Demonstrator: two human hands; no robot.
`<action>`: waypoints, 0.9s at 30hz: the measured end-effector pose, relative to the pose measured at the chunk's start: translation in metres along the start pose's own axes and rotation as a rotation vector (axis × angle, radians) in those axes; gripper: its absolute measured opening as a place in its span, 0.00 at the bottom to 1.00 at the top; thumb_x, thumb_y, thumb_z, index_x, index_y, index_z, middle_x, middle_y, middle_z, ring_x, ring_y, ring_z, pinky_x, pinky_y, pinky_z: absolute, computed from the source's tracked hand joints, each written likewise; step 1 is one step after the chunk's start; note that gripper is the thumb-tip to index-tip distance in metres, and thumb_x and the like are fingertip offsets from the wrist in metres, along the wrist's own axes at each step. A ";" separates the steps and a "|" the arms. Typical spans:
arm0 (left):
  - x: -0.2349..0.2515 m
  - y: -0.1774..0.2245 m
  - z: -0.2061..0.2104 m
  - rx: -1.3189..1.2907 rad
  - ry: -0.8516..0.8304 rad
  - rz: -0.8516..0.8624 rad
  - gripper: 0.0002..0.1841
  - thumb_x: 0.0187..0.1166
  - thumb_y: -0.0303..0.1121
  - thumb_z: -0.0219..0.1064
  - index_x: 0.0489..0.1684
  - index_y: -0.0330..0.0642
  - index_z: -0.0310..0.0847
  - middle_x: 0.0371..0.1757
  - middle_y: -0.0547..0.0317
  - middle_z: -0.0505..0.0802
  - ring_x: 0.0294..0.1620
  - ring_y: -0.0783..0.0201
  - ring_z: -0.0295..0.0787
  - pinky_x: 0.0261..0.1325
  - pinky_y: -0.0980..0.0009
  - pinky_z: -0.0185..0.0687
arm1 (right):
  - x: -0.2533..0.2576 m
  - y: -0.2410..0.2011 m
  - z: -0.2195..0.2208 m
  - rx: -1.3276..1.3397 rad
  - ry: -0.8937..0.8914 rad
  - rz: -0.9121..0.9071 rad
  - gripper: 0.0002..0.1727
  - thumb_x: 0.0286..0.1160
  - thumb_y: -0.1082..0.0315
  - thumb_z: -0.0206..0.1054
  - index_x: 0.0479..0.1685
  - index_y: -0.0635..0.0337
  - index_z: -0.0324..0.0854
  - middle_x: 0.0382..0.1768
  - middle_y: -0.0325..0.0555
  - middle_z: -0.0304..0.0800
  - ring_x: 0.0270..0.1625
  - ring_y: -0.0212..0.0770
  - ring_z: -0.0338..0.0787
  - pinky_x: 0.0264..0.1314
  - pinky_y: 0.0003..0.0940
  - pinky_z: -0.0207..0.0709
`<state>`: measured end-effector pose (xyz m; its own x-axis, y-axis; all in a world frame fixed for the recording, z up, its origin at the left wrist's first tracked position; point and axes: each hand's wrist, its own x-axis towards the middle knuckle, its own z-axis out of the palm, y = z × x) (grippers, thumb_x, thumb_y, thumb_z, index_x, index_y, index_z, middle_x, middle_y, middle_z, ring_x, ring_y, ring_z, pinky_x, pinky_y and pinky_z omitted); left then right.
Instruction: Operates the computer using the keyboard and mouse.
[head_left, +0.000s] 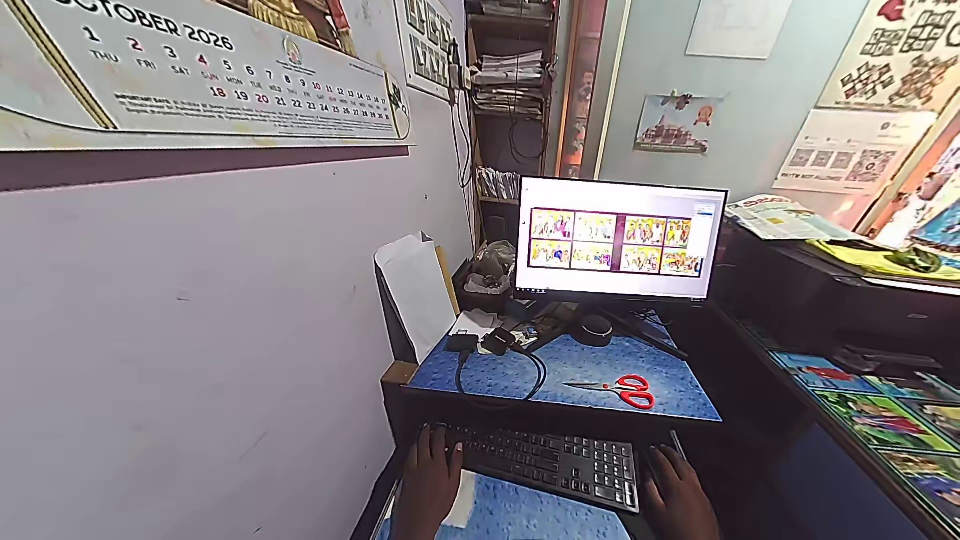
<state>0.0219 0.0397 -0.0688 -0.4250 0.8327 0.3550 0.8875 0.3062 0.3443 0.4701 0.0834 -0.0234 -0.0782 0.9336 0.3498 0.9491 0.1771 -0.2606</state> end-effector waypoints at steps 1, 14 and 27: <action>0.000 0.000 0.000 -0.008 -0.004 -0.001 0.38 0.84 0.61 0.41 0.80 0.42 0.74 0.85 0.34 0.72 0.81 0.34 0.72 0.78 0.42 0.70 | 0.000 0.000 -0.001 0.004 -0.004 -0.001 0.29 0.73 0.54 0.61 0.75 0.54 0.82 0.79 0.55 0.78 0.84 0.55 0.74 0.84 0.53 0.69; 0.003 -0.002 0.005 -0.026 0.010 -0.002 0.38 0.83 0.61 0.42 0.80 0.43 0.75 0.85 0.35 0.73 0.82 0.34 0.72 0.80 0.42 0.69 | 0.002 -0.005 -0.007 0.013 -0.004 0.024 0.31 0.75 0.55 0.60 0.78 0.57 0.79 0.81 0.56 0.76 0.84 0.58 0.74 0.82 0.56 0.70; 0.002 -0.002 0.003 -0.031 0.015 0.004 0.38 0.83 0.61 0.42 0.79 0.41 0.76 0.84 0.33 0.73 0.82 0.32 0.71 0.80 0.41 0.68 | 0.002 -0.003 -0.008 -0.008 0.024 0.002 0.32 0.75 0.53 0.59 0.78 0.59 0.78 0.83 0.55 0.74 0.85 0.56 0.73 0.84 0.53 0.69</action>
<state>0.0195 0.0420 -0.0716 -0.4243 0.8270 0.3689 0.8833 0.2882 0.3698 0.4691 0.0818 -0.0149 -0.0691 0.9262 0.3706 0.9516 0.1726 -0.2541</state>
